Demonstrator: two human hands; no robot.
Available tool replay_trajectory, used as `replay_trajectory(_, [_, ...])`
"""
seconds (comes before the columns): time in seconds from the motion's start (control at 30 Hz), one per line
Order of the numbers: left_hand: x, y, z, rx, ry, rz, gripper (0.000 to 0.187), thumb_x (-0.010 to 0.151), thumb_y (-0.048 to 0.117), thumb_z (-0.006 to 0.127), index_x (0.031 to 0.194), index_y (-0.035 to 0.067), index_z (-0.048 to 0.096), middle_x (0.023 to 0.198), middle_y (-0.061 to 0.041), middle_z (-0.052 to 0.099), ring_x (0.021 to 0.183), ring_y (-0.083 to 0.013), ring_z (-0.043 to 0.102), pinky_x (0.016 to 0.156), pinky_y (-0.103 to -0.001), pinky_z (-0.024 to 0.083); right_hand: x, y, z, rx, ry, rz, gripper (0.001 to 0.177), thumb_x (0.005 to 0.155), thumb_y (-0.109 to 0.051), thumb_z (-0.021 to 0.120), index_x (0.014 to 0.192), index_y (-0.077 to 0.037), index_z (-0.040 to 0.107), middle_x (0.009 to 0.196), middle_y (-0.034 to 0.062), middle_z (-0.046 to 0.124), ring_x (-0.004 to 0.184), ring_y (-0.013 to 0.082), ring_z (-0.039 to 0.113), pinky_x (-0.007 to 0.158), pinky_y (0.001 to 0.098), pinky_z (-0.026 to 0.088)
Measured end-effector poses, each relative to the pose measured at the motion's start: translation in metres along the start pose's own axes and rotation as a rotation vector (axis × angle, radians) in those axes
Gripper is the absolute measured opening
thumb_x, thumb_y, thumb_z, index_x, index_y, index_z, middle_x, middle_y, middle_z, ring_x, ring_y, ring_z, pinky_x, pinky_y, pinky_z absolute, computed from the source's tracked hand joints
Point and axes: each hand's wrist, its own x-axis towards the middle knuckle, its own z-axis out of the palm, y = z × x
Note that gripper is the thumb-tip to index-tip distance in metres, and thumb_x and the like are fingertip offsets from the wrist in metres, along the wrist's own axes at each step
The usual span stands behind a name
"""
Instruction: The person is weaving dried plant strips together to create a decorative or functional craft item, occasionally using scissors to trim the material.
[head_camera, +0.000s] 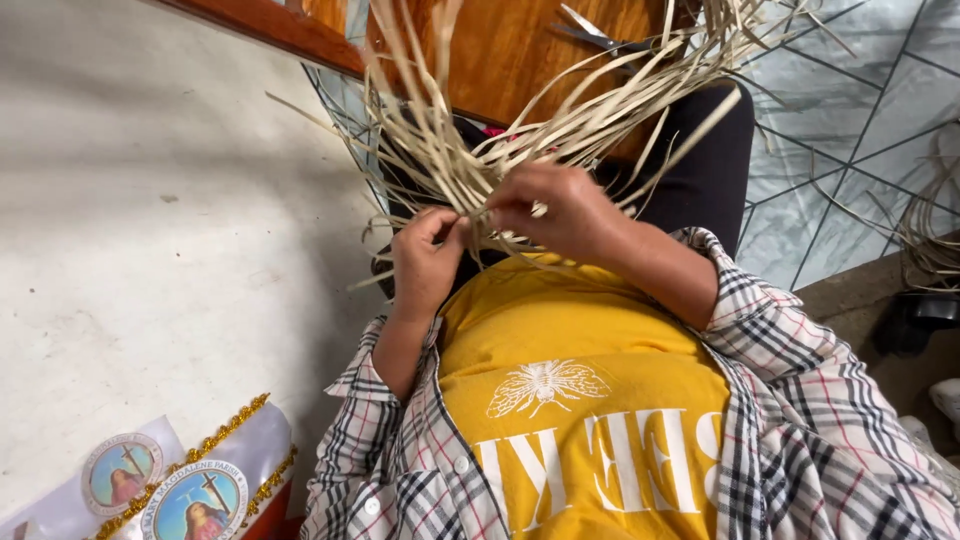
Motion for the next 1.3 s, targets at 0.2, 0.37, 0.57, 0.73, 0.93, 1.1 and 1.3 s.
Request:
replay_trajectory(0.2, [-0.001,0.011,0.008,-0.052,-0.085,-0.060,0.011,0.097,0.007,0.074,0.087,0.003,0.075,0.075,-0.012,0.069,0.077,-0.0224,0.072,0.070,-0.034,0.058,-0.009,-0.003,0.017,-0.232,-0.407,0.140,0.014,0.093,-0.021,0.078,0.104,-0.013,0.081,0.096,0.0093,0.081,0.091,0.0313,0.077,0.079,0.0459,0.060])
replay_trajectory(0.37, [-0.005,0.022,0.011,0.085,-0.048,0.142,0.007,0.097,0.002,0.074,0.090,0.004,0.076,0.079,-0.010,0.070,0.080,-0.0300,0.072,0.070,-0.038,0.060,0.006,-0.001,0.005,-0.171,-0.151,0.172,0.013,0.099,-0.017,0.076,0.103,-0.005,0.079,0.091,0.0139,0.078,0.082,0.0325,0.077,0.074,0.0445,0.060])
replay_trajectory(0.57, [-0.012,-0.001,0.019,0.234,-0.055,0.212,0.012,0.096,0.004,0.075,0.084,0.005,0.072,0.077,-0.009,0.068,0.079,-0.0292,0.070,0.067,-0.039,0.059,0.001,0.020,0.014,-0.047,-0.120,0.236,0.020,0.090,-0.025,0.086,0.094,-0.008,0.076,0.085,0.0087,0.074,0.077,0.0261,0.073,0.068,0.0394,0.058])
replay_trajectory(0.73, [-0.008,0.009,0.016,0.040,-0.126,-0.008,0.005,0.099,0.008,0.073,0.100,0.006,0.078,0.086,-0.013,0.074,0.087,-0.0317,0.072,0.074,-0.039,0.060,-0.011,0.006,-0.010,-0.091,-0.150,0.278,0.020,0.094,-0.026,0.085,0.090,-0.007,0.080,0.097,0.0111,0.077,0.084,0.0267,0.075,0.074,0.0400,0.058])
replay_trajectory(0.93, [0.000,-0.001,0.009,-0.077,-0.209,-0.133,0.010,0.095,0.010,0.074,0.101,0.007,0.081,0.084,-0.010,0.075,0.084,-0.0223,0.073,0.076,-0.037,0.057,-0.027,-0.024,-0.003,-0.119,-0.227,0.256,0.017,0.096,-0.024,0.077,0.104,-0.010,0.082,0.122,0.0145,0.077,0.105,0.0421,0.074,0.082,0.0544,0.058])
replay_trajectory(1.1, [0.005,0.013,0.004,-0.119,-0.243,-0.149,0.013,0.100,0.015,0.072,0.101,0.007,0.082,0.080,-0.009,0.075,0.082,-0.0128,0.068,0.074,-0.035,0.056,-0.024,-0.028,-0.001,-0.206,-0.249,0.168,0.019,0.098,-0.032,0.075,0.108,-0.018,0.083,0.125,0.0109,0.075,0.103,0.0403,0.072,0.081,0.0537,0.058])
replay_trajectory(1.3, [0.003,0.010,0.007,-0.153,-0.199,-0.189,0.015,0.098,0.017,0.073,0.099,0.005,0.082,0.075,-0.010,0.071,0.078,-0.0138,0.066,0.072,-0.033,0.056,-0.016,-0.053,-0.013,0.082,-0.016,0.125,0.012,0.097,-0.020,0.079,0.100,-0.008,0.081,0.105,0.0126,0.077,0.092,0.0297,0.074,0.081,0.0433,0.058])
